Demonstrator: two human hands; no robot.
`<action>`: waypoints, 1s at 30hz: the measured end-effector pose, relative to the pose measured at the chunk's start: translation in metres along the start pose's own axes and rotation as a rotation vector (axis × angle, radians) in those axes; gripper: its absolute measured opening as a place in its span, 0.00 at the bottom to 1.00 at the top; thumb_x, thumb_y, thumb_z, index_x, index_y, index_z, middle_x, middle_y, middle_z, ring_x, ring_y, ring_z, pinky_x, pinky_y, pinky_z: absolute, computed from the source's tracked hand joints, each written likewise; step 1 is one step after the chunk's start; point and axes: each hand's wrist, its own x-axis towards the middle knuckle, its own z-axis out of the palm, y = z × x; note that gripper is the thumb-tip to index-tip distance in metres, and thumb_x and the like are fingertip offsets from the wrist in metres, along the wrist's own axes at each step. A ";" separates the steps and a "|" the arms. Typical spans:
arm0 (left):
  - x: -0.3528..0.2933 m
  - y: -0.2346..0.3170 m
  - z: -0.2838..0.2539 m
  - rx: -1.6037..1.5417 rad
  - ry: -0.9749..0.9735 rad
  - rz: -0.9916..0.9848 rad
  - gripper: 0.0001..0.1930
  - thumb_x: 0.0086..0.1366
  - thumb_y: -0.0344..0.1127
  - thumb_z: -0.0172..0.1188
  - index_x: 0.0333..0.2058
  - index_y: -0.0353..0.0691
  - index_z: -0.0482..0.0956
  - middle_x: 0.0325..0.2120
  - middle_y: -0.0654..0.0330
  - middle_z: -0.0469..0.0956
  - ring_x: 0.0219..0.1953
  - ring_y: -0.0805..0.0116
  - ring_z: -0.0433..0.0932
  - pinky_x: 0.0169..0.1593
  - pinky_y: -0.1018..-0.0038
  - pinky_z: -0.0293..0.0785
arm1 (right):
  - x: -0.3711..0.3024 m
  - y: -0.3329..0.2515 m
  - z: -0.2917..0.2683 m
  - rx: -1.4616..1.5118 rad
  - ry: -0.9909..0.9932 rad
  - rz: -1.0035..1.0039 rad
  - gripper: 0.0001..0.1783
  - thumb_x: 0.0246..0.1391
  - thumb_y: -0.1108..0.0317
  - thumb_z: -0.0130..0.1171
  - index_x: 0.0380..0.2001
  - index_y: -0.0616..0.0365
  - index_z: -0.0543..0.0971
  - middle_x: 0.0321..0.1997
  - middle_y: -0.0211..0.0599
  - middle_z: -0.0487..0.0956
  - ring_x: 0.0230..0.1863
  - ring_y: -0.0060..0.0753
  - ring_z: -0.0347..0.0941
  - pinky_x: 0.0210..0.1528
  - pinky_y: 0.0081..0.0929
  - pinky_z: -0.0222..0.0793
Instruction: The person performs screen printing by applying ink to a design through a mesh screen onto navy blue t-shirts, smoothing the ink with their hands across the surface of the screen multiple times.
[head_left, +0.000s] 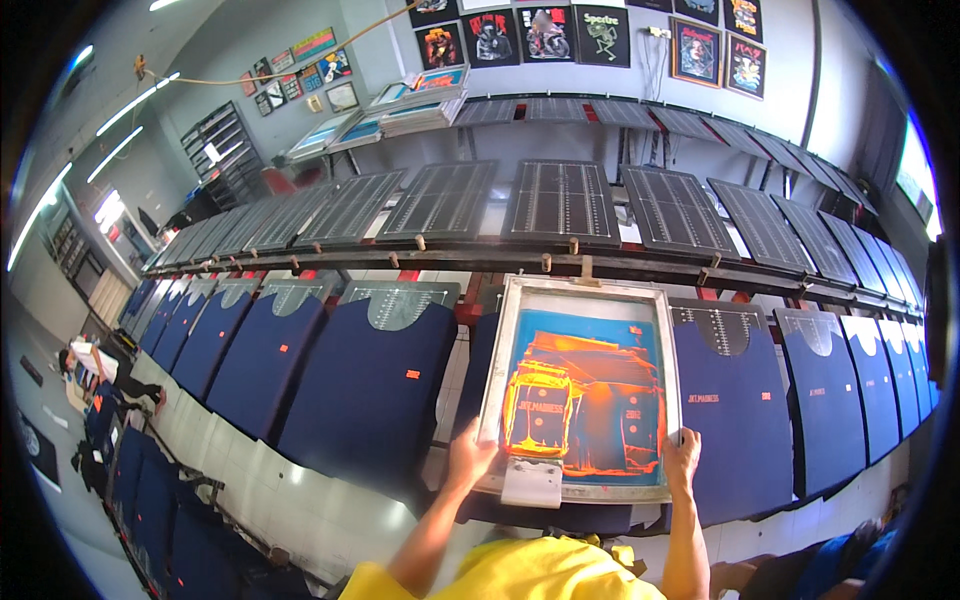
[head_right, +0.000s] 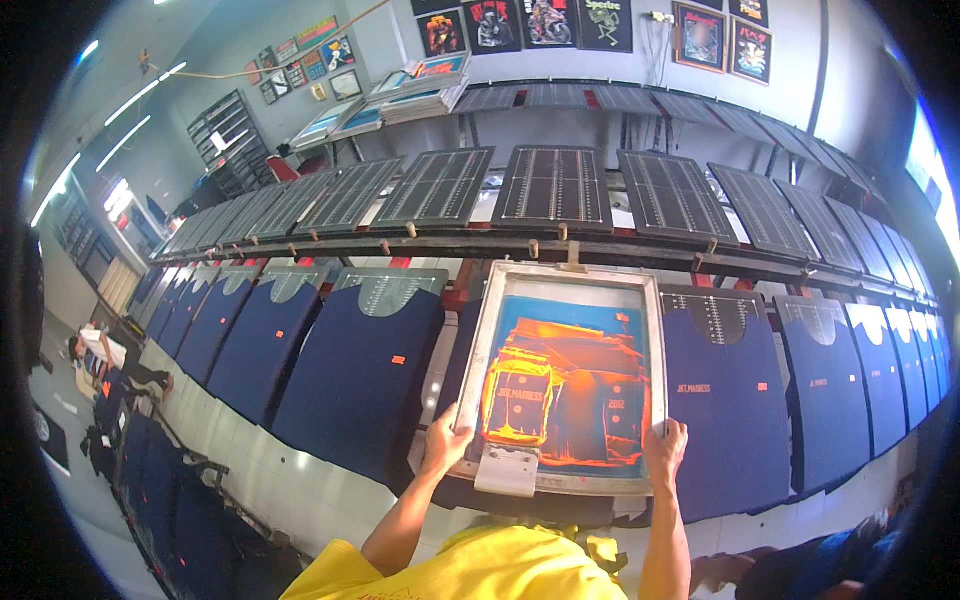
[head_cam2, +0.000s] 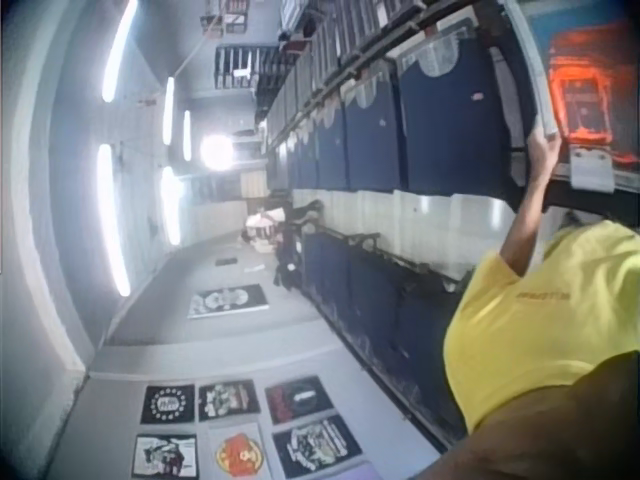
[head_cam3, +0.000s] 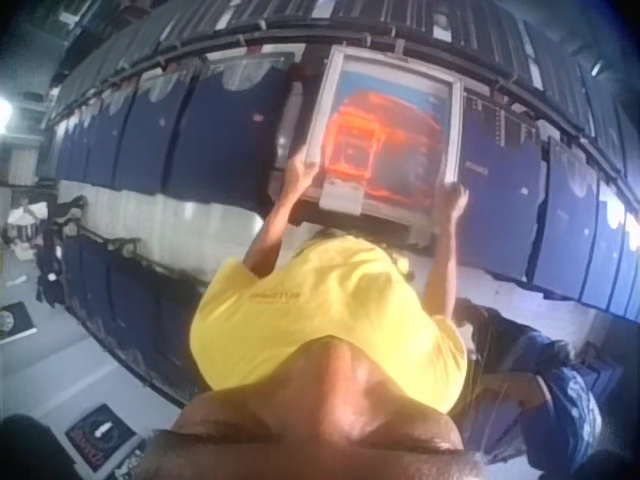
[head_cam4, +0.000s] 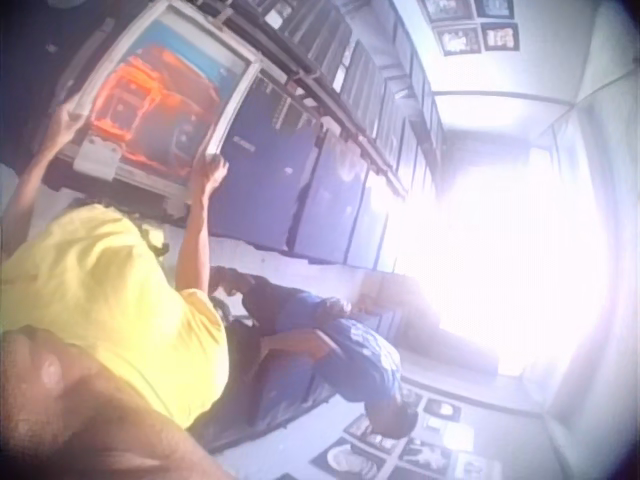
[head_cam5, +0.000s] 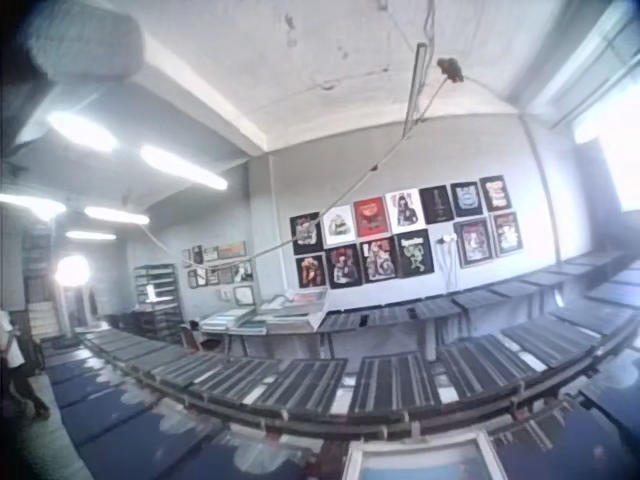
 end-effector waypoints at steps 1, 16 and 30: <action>0.005 -0.009 -0.009 -0.021 0.002 -0.019 0.31 0.55 0.34 0.66 0.56 0.22 0.71 0.40 0.39 0.83 0.42 0.57 0.85 0.46 0.68 0.79 | -0.005 -0.010 0.008 0.000 0.008 -0.001 0.21 0.48 0.64 0.63 0.44 0.64 0.77 0.43 0.47 0.72 0.49 0.52 0.68 0.52 0.44 0.66; 0.063 -0.049 -0.045 0.092 -0.035 -0.015 0.35 0.54 0.38 0.69 0.57 0.21 0.70 0.31 0.43 0.84 0.32 0.63 0.84 0.38 0.69 0.79 | 0.002 -0.064 0.063 -0.108 -0.015 0.031 0.26 0.50 0.60 0.63 0.49 0.65 0.75 0.50 0.48 0.73 0.58 0.52 0.66 0.61 0.43 0.63; 0.068 -0.067 -0.036 -0.077 -0.044 -0.054 0.31 0.55 0.32 0.69 0.55 0.22 0.72 0.38 0.48 0.83 0.38 0.66 0.81 0.43 0.72 0.76 | 0.005 -0.052 0.076 -0.138 0.015 -0.029 0.25 0.48 0.60 0.64 0.47 0.65 0.75 0.47 0.49 0.72 0.54 0.54 0.67 0.56 0.45 0.65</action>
